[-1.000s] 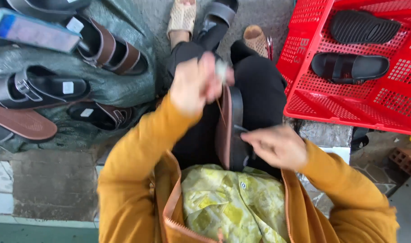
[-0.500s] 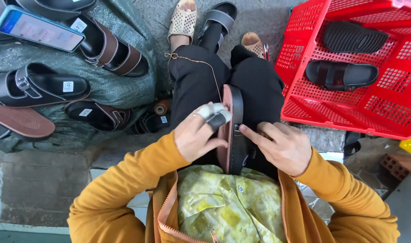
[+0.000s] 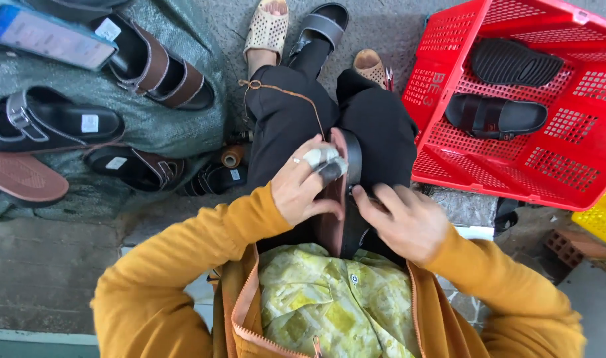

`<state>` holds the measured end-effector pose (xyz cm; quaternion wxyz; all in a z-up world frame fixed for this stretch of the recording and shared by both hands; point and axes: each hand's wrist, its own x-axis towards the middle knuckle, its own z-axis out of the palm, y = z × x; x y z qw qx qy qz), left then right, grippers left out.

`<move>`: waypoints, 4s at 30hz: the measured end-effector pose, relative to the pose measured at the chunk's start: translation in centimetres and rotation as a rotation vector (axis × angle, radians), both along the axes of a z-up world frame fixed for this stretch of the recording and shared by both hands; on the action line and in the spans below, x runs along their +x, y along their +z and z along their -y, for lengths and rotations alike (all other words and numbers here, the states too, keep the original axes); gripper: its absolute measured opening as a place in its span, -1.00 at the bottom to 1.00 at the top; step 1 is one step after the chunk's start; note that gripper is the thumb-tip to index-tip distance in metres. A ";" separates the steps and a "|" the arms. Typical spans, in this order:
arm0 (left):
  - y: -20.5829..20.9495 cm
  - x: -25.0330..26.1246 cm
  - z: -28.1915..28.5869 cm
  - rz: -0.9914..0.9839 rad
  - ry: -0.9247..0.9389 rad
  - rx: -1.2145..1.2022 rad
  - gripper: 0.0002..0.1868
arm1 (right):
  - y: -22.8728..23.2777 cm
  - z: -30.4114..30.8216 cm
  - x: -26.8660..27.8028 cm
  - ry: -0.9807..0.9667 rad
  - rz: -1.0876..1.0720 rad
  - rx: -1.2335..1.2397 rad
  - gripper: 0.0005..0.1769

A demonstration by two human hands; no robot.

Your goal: Hand-stitching the sole of a sandal using a needle and thread to repair it.

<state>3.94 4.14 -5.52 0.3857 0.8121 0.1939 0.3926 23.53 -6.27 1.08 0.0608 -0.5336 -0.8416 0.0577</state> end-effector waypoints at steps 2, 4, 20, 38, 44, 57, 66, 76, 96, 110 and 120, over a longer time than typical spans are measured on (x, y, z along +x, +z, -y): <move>-0.6 0.3 0.4 0.030 0.030 -0.006 -0.23 | -1.7 0.5 -0.7 -0.011 -0.042 0.025 -0.54; -1.0 0.5 0.3 0.043 0.018 0.032 -0.17 | -3.1 0.8 -1.1 -0.081 -0.287 -0.019 -0.74; 3.6 -2.6 5.2 0.550 -0.252 -1.535 -0.82 | -5.0 4.3 0.3 -0.306 -0.695 -0.028 -0.59; 5.9 0.4 3.4 -0.359 0.035 0.095 -0.89 | 5.1 0.7 4.4 0.117 0.167 -0.245 -0.43; 6.2 -1.6 4.2 -0.171 -0.050 0.190 -0.91 | 3.6 -0.2 2.1 0.023 -0.018 -0.136 -0.69; 4.7 -2.8 4.0 -0.509 0.160 0.087 -0.39 | 4.4 0.5 7.5 -0.112 0.197 -0.129 -0.60; 6.7 -1.4 -0.8 0.053 -0.102 -1.034 -0.81 | 2.5 -0.1 1.8 -0.319 -0.920 -0.556 -0.79; 1.0 3.3 -8.5 0.453 0.048 -1.559 -0.44 | 0.5 -2.5 1.3 -0.264 -0.942 -0.500 -0.85; 1.7 -2.1 3.7 -0.208 0.230 -0.174 -0.52 | -1.8 0.2 -0.6 -0.124 -0.301 -0.101 -0.70; 1.6 -0.4 3.8 0.098 0.079 -1.242 -0.74 | 2.4 -1.2 1.3 -0.120 -0.418 -0.162 -0.73; 4.4 0.0 3.1 -0.177 0.087 0.117 -0.83 | 3.7 -1.0 3.6 0.003 -0.264 -0.246 -0.69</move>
